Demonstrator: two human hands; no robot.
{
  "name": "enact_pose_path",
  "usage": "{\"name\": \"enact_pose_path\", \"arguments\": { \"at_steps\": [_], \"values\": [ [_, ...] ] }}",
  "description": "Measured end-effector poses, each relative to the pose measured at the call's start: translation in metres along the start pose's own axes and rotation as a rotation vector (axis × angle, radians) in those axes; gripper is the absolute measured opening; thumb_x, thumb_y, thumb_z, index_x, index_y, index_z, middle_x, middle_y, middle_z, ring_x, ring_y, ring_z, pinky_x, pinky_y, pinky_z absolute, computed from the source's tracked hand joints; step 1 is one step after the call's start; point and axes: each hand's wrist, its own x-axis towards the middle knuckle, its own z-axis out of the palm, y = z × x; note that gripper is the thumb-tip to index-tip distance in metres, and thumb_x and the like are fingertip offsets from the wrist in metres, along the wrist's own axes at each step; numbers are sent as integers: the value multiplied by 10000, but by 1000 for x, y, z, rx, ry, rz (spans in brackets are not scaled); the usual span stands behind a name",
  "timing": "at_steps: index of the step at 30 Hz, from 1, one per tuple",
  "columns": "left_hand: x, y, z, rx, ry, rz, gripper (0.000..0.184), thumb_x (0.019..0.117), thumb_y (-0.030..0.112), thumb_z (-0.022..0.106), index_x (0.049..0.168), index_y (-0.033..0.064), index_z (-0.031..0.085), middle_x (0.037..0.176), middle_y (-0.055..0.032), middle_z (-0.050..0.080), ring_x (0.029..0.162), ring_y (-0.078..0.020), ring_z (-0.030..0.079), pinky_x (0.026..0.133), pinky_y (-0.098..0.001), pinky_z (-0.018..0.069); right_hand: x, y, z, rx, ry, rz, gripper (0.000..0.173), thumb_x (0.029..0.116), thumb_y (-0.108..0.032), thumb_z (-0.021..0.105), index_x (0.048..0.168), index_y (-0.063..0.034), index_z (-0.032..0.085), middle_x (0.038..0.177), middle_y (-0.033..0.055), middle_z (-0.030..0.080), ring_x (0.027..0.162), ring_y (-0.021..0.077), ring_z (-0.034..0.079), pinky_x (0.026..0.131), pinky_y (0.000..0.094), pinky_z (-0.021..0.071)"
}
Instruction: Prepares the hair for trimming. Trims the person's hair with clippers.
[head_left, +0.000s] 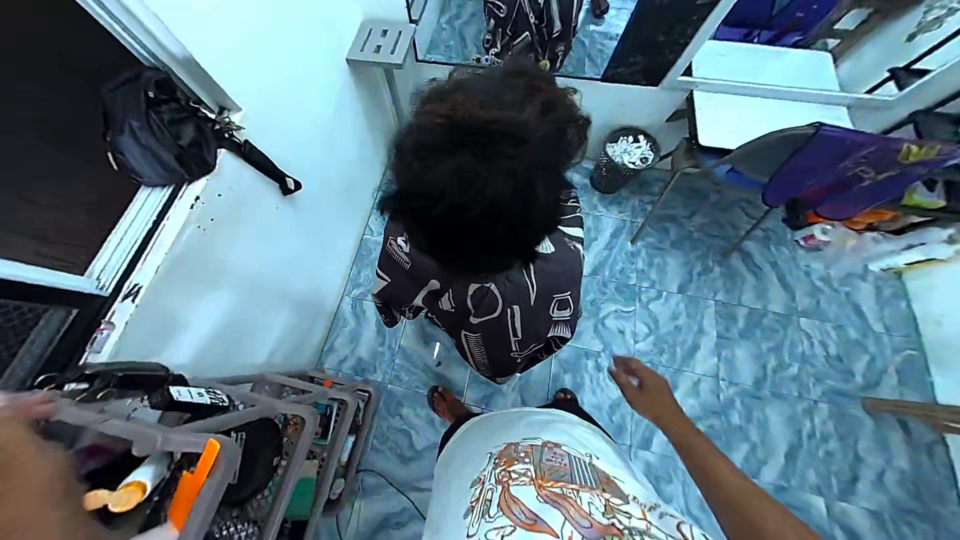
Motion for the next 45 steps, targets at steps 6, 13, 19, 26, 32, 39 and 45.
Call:
{"name": "enact_pose_path", "arguments": {
  "at_steps": [6,13,19,26,32,39,45],
  "values": [
    [-226,199,201,-427,-379,137,680,1045,390,568,1457,-87,315,995,-63,662,806,-84,662,751,-325,601,21,-147,-56,518,-307,-754,577,1063,-388,540,1439,50,518,1365,164,646,1211,215,671,1033,405,579],
    [-376,366,330,-132,-832,283,573,1059,322,472,1544,24,410,1500,-230,472,1350,-322,529,1092,-499,494,32,-81,-125,1032,-525,-435,475,1081,-320,502,1496,-107,410,1150,126,698,973,223,707,858,419,613],
    [-348,391,272,-659,-1111,24,582,1120,464,266,1073,34,655,824,-41,700,717,-153,711,674,-352,643,47,-13,-198,984,-966,-227,369,1098,-312,375,1414,-127,423,895,109,699,468,152,597,420,285,543],
    [-308,420,368,-717,-1096,172,580,1125,360,176,1040,-18,607,719,-79,648,548,-174,633,530,-362,580,65,-29,-212,520,-1081,-251,286,1090,-300,490,1292,-102,534,812,80,671,459,143,577,409,276,520],
    [-261,412,359,-873,-1275,-20,678,1070,597,118,948,89,550,639,-66,598,426,-171,569,389,-333,509,106,-25,-230,523,-1073,-171,324,1095,-304,448,1308,-95,573,882,97,678,433,127,544,387,260,501],
    [-239,415,432,-934,-592,48,509,1141,324,183,994,5,551,677,-68,609,513,-201,613,501,-403,576,152,-65,-239,347,-1261,-312,267,1079,-304,511,1205,-89,606,845,91,671,441,138,561,386,275,511],
    [-224,404,376,-1044,-1092,-214,811,954,816,139,953,137,584,661,-54,614,458,-171,607,397,-338,546,246,-88,-266,244,-1351,-356,250,1086,-290,493,1194,-98,611,863,85,689,435,128,566,382,261,507]
  ]
}}
